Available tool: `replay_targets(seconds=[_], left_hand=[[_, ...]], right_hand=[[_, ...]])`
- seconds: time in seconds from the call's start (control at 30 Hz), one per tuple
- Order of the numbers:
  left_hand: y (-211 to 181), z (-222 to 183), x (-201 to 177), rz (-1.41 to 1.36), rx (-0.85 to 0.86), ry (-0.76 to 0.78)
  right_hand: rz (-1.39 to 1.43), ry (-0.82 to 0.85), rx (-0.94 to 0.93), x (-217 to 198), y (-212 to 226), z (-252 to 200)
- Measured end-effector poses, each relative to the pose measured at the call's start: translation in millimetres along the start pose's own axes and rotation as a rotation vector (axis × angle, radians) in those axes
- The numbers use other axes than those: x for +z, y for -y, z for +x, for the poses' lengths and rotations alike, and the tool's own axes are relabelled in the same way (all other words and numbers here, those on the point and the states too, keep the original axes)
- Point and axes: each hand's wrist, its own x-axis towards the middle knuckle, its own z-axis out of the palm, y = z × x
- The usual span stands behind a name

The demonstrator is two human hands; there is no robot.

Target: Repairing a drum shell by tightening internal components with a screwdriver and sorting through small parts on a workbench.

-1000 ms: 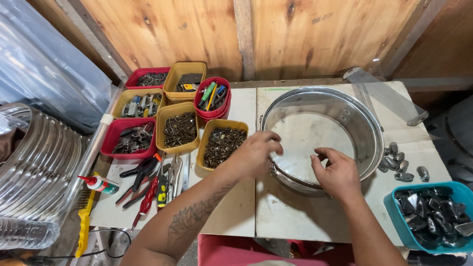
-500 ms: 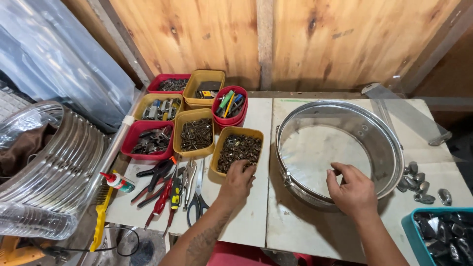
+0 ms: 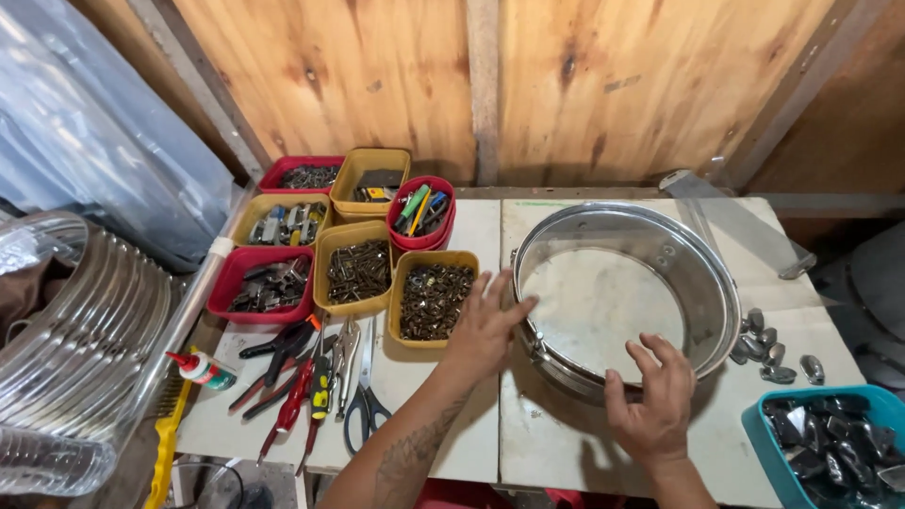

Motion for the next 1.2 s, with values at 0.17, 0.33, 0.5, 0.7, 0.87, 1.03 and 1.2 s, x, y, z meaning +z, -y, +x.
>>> replay_targets(seconds=[0.17,0.33,0.5,0.7,0.87,1.03,1.2], left_hand=[[18.7,6.7,60.4,0.073,0.144,-0.233],[6.2,-13.6,83.7,0.074,0.164,-0.265],[-1.0,-34.6,87.9,0.271,0.224,-0.092],[-1.6,-40.1,12.0,0.046,0.395,-0.348],[18.6,9.8,-2.9,0.079,0.245,-0.432],[33.9,93.1,49.2,0.125,0.393,-0.774],[4.9,113.2,86.9,0.113,0.273,-0.766]], right_hand=[[-0.087,0.148,0.071,8.7,-25.0,-22.2],[-0.096,0.338,0.222,1.5,-44.5,-1.5],[0.026,0.264,-0.034,-2.2,-95.8,13.5],[-0.2,0.465,0.378,-21.8,-93.1,58.3],[-0.11,0.612,0.364,-44.3,-49.9,74.1],[0.034,0.606,0.056,-44.4,-39.7,63.6],[-0.063,0.837,0.126,-38.5,-40.4,64.4]])
